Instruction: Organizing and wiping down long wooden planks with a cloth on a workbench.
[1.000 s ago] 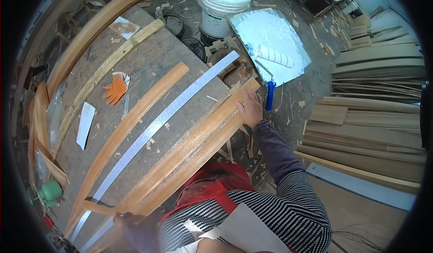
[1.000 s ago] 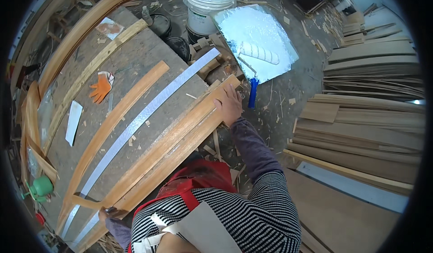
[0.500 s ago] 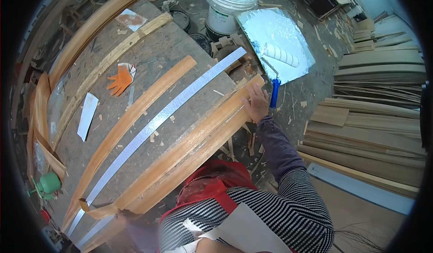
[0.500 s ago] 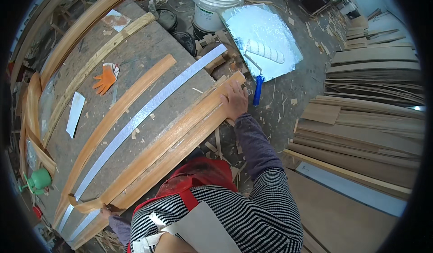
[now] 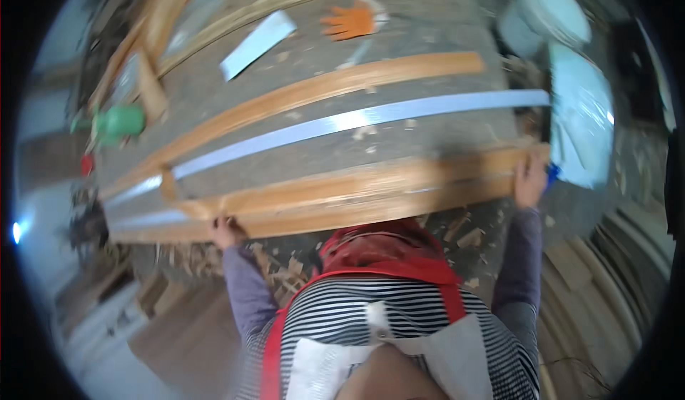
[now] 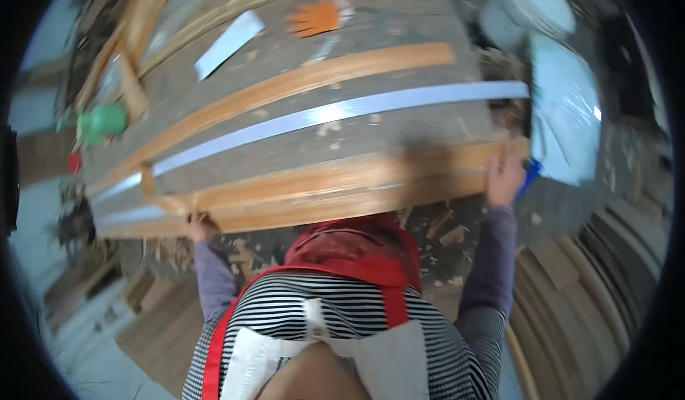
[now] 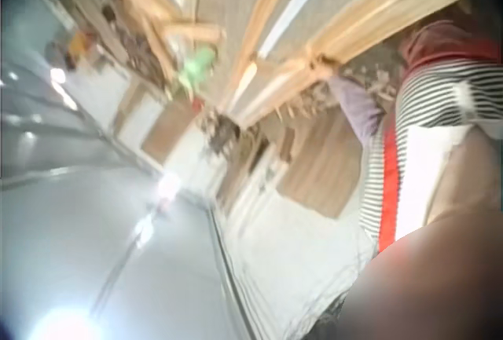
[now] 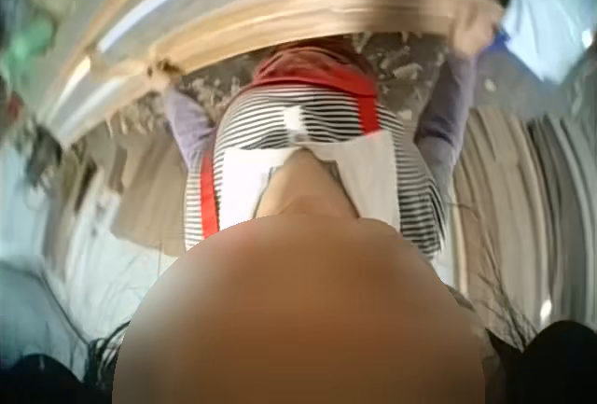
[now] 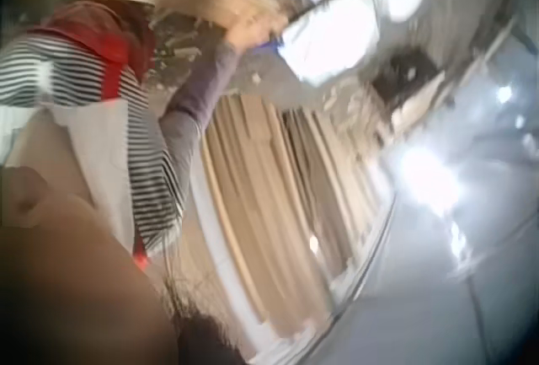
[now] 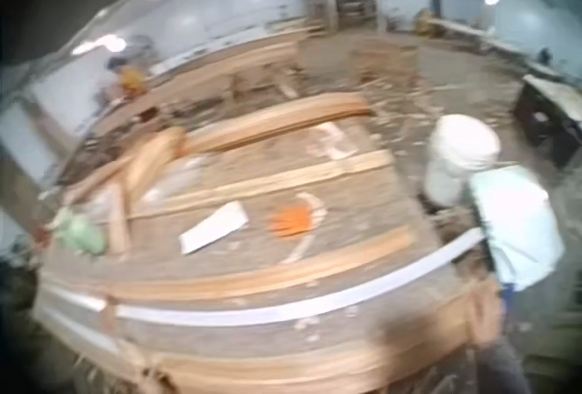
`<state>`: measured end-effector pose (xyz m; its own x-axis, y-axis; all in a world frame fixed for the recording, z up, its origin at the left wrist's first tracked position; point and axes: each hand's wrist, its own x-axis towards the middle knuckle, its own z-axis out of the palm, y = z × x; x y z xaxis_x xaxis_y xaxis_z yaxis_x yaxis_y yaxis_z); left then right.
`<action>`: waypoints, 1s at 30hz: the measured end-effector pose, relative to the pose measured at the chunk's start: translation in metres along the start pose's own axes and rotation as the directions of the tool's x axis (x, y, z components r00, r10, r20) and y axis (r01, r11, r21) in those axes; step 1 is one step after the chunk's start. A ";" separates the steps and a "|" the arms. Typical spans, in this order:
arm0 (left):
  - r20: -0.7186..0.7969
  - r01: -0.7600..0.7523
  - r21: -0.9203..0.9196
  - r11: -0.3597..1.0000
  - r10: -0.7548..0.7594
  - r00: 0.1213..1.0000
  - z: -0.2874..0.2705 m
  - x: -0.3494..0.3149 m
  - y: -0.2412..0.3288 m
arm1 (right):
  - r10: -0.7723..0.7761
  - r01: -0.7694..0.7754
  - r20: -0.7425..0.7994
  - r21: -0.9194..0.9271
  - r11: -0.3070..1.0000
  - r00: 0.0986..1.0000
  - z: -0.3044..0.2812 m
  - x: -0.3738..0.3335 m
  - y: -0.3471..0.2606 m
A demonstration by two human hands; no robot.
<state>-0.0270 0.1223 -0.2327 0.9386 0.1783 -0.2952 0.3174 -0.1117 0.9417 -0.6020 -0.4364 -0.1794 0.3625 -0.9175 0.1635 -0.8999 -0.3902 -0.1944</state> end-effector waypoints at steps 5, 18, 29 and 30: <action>-0.038 -0.237 0.106 0.966 0.242 0.970 -0.036 -0.008 0.024 | -0.144 0.145 -0.060 0.002 0.989 0.988 0.015 0.004 -0.007; -0.053 -0.378 0.312 0.872 0.414 0.909 -0.034 -0.011 0.006 | -0.102 0.102 -0.021 0.024 0.994 0.995 0.019 0.006 -0.001; -0.132 -0.304 0.327 0.895 0.362 0.923 -0.025 -0.015 0.010 | -0.099 0.098 -0.022 -0.018 0.995 0.995 0.023 0.005 0.003; -0.128 -0.296 0.323 0.899 0.351 0.927 -0.019 -0.017 0.008 | -0.100 0.099 -0.027 -0.039 0.994 0.995 0.019 0.005 0.005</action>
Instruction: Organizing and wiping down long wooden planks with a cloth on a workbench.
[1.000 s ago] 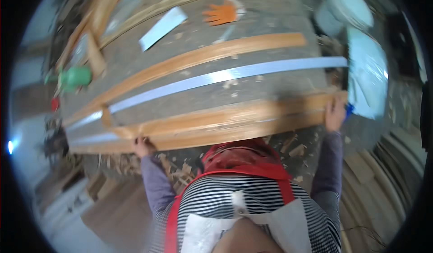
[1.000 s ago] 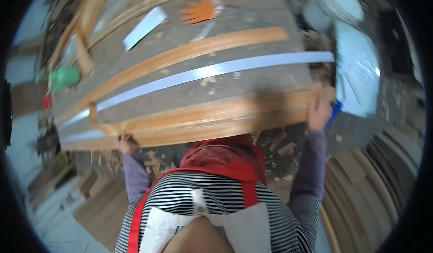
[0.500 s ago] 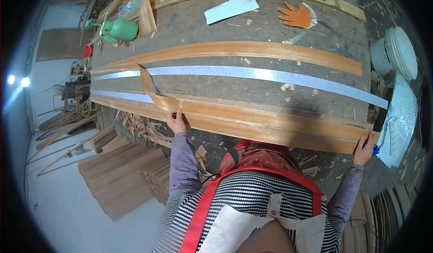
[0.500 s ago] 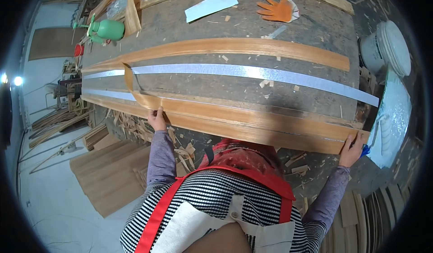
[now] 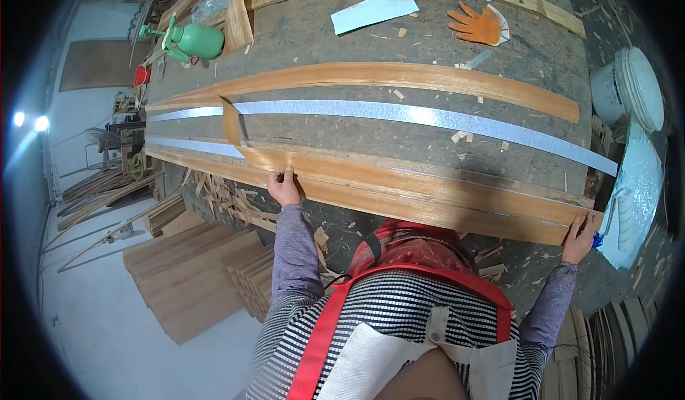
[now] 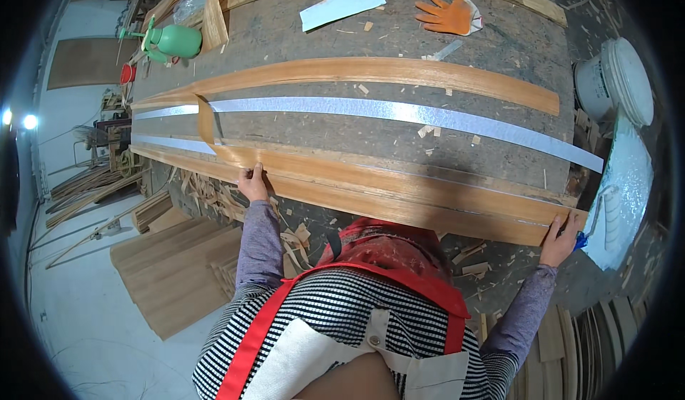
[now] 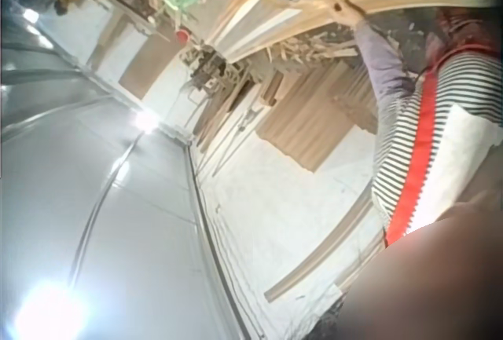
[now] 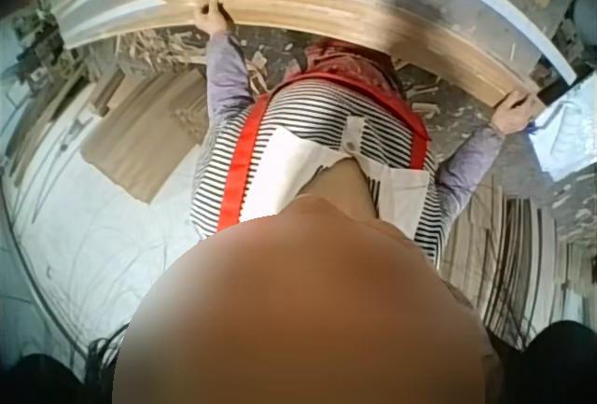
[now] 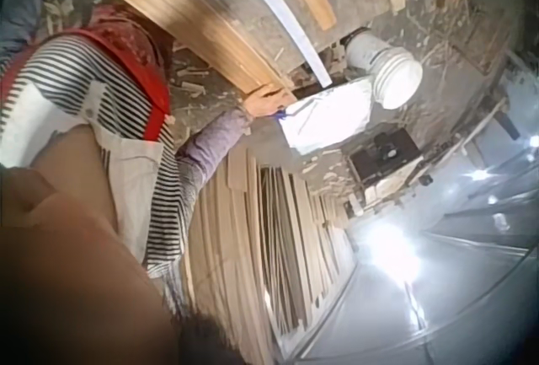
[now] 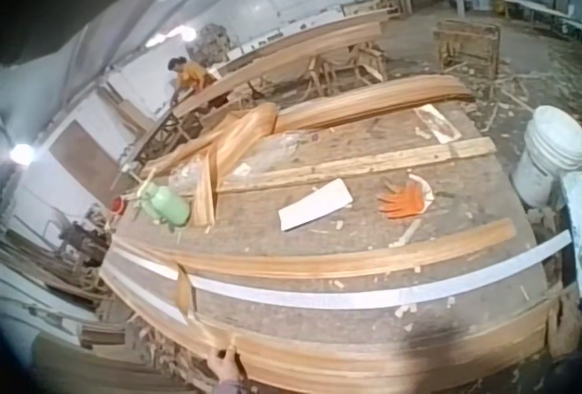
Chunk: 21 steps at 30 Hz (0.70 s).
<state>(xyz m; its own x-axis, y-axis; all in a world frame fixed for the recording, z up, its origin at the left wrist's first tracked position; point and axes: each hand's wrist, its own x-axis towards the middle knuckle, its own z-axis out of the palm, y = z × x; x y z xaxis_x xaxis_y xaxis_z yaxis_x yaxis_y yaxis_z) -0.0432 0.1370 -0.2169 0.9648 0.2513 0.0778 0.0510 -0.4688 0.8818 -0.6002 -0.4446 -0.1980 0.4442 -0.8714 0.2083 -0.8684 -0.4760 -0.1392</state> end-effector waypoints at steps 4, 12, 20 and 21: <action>0.086 -0.017 0.304 0.953 -0.010 0.996 -0.010 0.015 -0.019 | 0.061 -0.062 0.015 0.095 0.994 0.998 -0.015 0.000 -0.002; 0.124 0.054 -0.012 0.998 -0.052 0.991 -0.019 0.033 -0.041 | -0.010 0.008 -0.151 -0.016 1.000 0.989 -0.009 -0.001 -0.025; 0.186 0.011 -0.020 1.000 -0.007 0.983 -0.021 0.043 -0.049 | 0.040 -0.043 -0.129 -0.024 0.999 0.991 -0.019 -0.001 -0.033; 0.185 -0.010 0.049 0.999 0.000 0.983 -0.023 0.043 -0.046 | 0.058 -0.061 -0.111 -0.027 0.998 0.992 -0.019 0.003 -0.034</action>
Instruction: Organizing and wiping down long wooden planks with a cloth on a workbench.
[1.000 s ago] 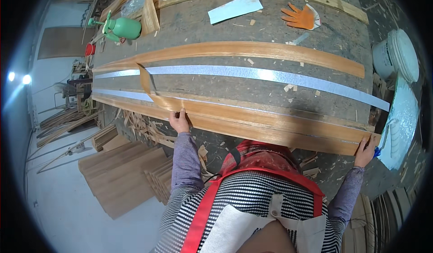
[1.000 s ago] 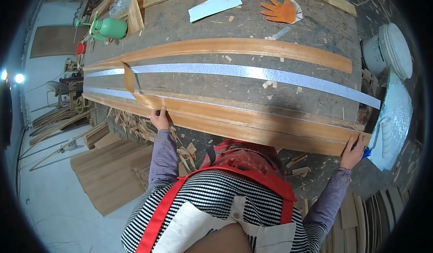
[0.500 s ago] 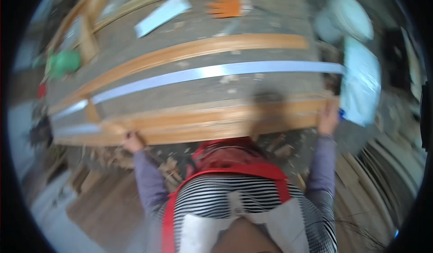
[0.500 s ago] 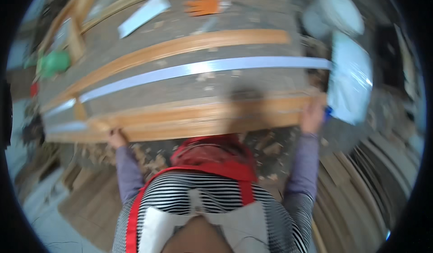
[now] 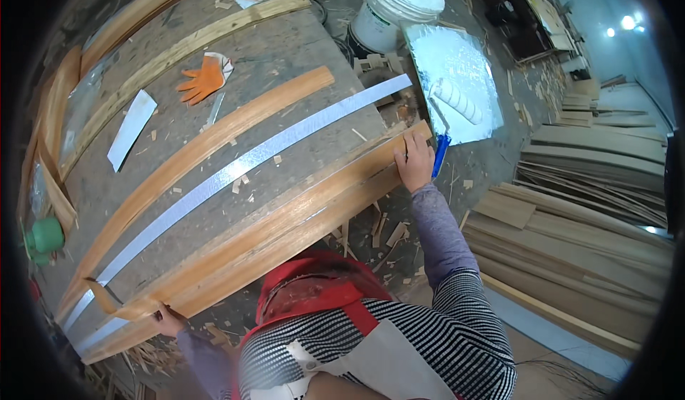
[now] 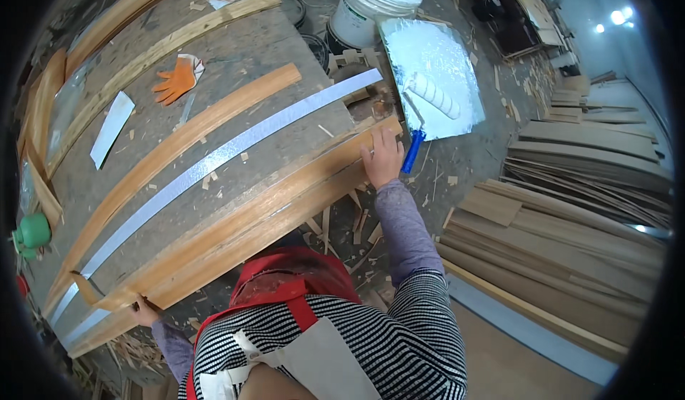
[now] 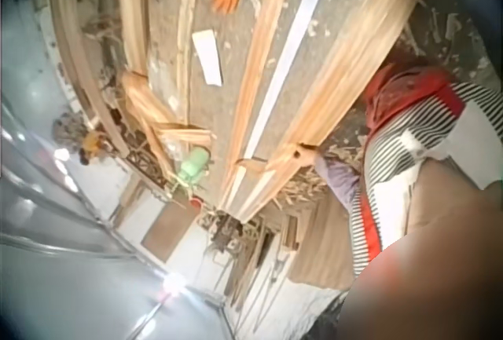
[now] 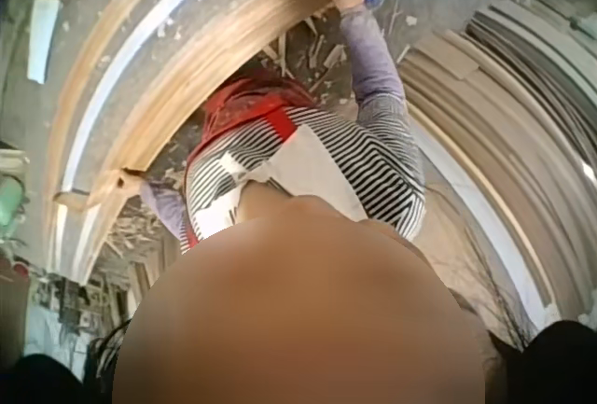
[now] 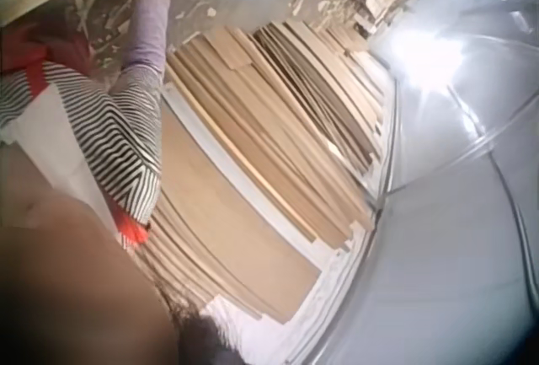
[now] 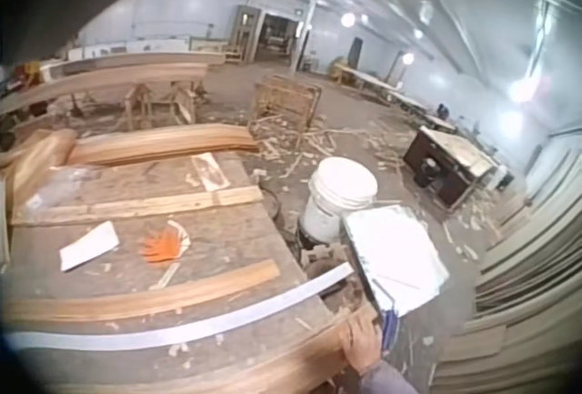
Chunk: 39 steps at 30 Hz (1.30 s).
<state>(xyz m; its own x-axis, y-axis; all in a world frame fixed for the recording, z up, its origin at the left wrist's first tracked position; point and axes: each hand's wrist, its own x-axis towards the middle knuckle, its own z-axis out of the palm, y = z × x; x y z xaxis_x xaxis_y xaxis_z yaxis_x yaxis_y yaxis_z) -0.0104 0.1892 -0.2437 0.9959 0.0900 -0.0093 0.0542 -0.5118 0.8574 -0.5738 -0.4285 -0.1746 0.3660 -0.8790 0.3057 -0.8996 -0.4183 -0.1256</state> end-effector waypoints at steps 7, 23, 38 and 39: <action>0.012 -0.039 0.009 0.999 0.039 0.999 -0.005 0.004 0.001 | -0.014 0.005 0.094 0.096 0.995 0.995 -0.010 -0.010 -0.032; 0.017 -0.091 0.127 0.988 0.090 0.996 -0.009 -0.002 0.016 | -0.323 0.230 0.260 0.332 0.915 0.910 -0.023 -0.060 -0.112; 0.062 0.038 -0.133 0.990 -0.030 0.998 -0.008 0.003 0.012 | -0.643 0.357 0.285 0.641 0.679 0.711 -0.031 -0.106 -0.259; 0.078 0.024 -0.113 0.993 -0.016 0.997 -0.004 0.002 0.021 | -0.663 0.379 0.296 0.633 0.675 0.688 -0.030 -0.110 -0.273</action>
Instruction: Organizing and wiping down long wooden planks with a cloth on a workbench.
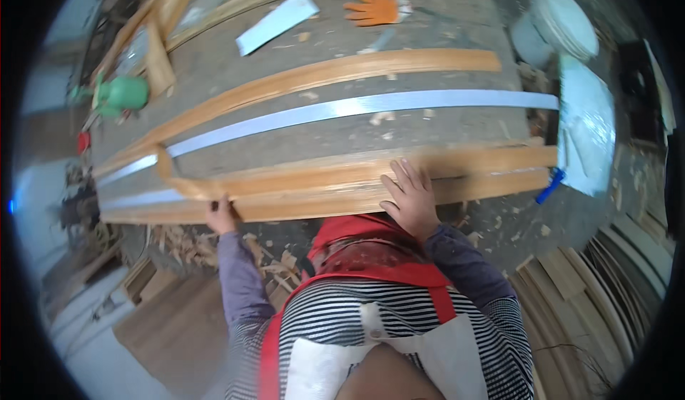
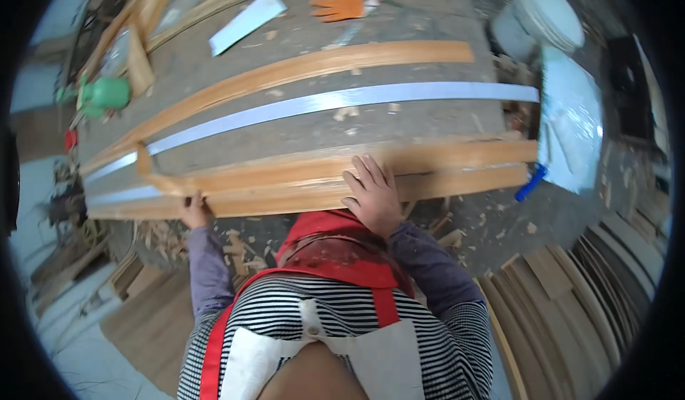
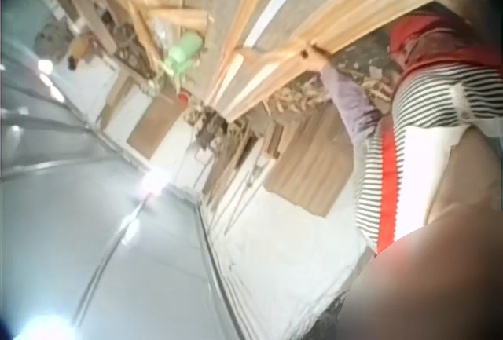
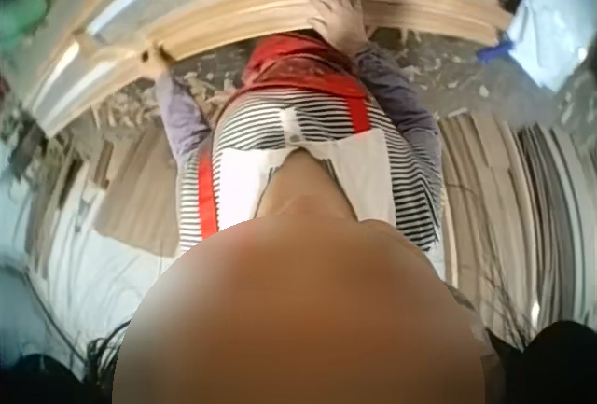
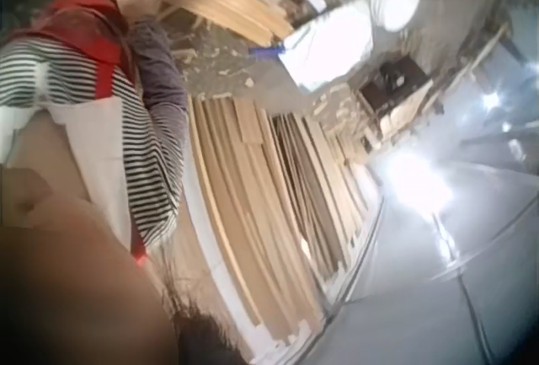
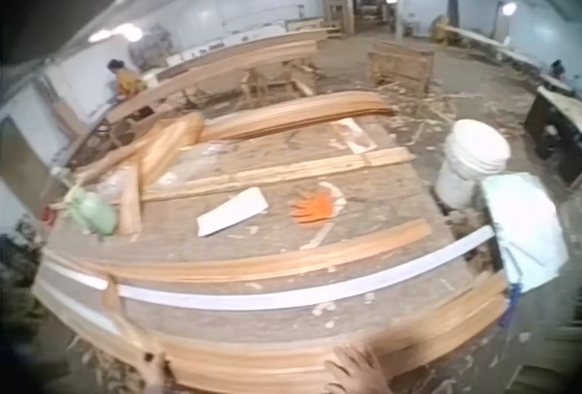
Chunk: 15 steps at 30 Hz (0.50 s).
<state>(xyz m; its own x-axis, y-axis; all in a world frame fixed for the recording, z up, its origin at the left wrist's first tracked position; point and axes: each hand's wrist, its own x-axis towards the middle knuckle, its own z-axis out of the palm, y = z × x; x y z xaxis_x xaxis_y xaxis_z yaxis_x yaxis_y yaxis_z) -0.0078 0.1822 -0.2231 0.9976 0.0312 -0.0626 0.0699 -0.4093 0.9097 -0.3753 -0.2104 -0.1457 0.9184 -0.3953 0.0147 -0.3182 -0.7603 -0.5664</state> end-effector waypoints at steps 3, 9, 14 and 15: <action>-0.061 -0.005 0.040 0.999 0.008 0.998 -0.025 0.009 0.006 | -0.084 0.085 0.055 -0.008 0.996 0.995 0.029 0.029 -0.044; 0.132 0.367 -0.551 0.750 -0.355 0.925 -0.072 0.046 0.019 | -0.277 0.262 0.121 0.127 0.957 0.953 0.115 0.094 -0.146; 0.471 0.542 -0.804 0.246 -0.294 0.832 -0.142 0.119 0.005 | -0.324 0.307 0.212 0.113 0.945 0.922 0.203 0.151 -0.254; 0.518 0.552 -0.807 0.212 -0.194 0.833 -0.155 0.143 -0.001 | -0.336 0.319 0.223 0.109 0.941 0.915 0.218 0.163 -0.275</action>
<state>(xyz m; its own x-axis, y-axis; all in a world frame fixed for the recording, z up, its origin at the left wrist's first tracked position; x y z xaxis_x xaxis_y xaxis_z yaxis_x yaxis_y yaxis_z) 0.1341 0.3281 -0.1690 0.8187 -0.3674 -0.4413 0.5628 0.6660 0.4896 -0.0869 0.0468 -0.1669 0.9998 0.0083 0.0202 0.0190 -0.7858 -0.6182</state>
